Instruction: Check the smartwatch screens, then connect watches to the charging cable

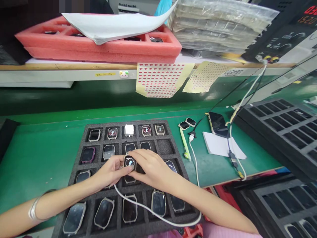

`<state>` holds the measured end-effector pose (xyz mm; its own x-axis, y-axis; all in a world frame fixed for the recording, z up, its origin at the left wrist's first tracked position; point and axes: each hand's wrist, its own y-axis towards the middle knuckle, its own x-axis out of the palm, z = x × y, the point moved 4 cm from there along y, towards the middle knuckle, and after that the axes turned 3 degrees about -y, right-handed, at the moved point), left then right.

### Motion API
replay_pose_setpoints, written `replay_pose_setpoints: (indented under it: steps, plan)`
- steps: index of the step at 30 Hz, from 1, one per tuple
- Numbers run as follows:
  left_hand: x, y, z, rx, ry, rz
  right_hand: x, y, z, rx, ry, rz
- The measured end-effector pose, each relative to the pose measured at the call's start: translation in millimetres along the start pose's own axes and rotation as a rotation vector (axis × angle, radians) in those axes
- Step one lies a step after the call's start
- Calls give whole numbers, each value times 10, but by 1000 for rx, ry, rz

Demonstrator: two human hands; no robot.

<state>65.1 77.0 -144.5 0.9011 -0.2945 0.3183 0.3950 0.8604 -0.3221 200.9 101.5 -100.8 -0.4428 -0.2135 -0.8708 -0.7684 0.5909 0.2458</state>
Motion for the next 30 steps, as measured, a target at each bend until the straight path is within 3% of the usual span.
replay_pose_setpoints:
  steps: [22, 26, 30]
  plan:
    - [13, 7, -64, 11, 104, -34, 18, -41, 16, -4, 67, -35]
    - [30, 1, -84, 59, 117, -87, -124, -58, 34, 5, 115, -41]
    - [55, -8, -129, 21, 126, -157, -426, -177, 393, 121, 133, 64]
